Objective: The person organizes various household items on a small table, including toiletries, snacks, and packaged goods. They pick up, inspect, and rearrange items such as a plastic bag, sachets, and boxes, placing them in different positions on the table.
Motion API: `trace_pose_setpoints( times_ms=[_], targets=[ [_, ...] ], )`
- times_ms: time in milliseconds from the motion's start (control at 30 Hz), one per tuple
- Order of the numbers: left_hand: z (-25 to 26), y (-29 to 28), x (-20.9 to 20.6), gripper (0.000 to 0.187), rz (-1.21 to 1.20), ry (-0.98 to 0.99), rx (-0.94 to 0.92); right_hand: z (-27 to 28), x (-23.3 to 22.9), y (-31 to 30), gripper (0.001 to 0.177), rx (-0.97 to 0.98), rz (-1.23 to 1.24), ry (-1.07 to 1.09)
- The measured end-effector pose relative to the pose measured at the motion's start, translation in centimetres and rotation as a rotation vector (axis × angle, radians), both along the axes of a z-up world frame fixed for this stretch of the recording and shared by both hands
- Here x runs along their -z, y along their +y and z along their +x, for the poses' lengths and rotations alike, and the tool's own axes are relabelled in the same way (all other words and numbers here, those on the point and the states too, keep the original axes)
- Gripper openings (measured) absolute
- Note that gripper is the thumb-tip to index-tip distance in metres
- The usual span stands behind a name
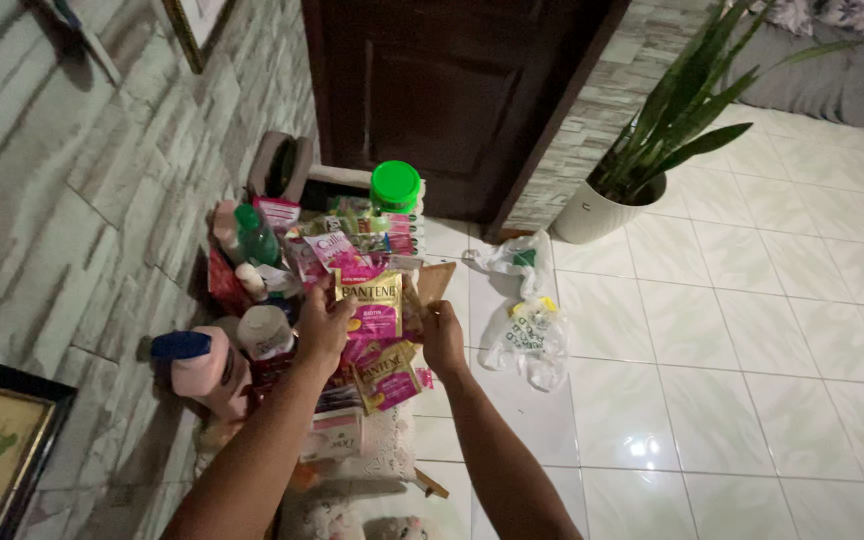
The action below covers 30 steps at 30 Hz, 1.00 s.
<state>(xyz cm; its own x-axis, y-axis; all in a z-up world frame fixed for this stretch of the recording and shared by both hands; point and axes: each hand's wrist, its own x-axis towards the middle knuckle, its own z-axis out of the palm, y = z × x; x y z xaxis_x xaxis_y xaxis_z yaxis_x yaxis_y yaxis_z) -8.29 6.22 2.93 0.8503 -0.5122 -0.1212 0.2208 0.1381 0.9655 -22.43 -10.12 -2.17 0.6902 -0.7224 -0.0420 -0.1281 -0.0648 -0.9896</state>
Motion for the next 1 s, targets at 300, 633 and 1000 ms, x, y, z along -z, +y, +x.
trace_pose_setpoints(
  times_ms=[300, 633, 1000],
  targets=[
    [-2.1, -1.1, -0.4, 0.035, 0.013, 0.068, 0.025, -1.7, -3.8, 3.6, 0.029, -0.171, 0.653, -0.387],
    [-0.2, 1.3, -2.8, 0.050, 0.026, 0.082, -0.146, -4.2, 3.2, 4.7, 0.069, -0.181, -0.273, 0.684],
    [0.4, 3.4, 0.6, 0.034, 0.090, 0.102, -0.037, -7.2, -0.4, 0.5, 0.017, -0.048, 0.548, -0.104]
  ],
)
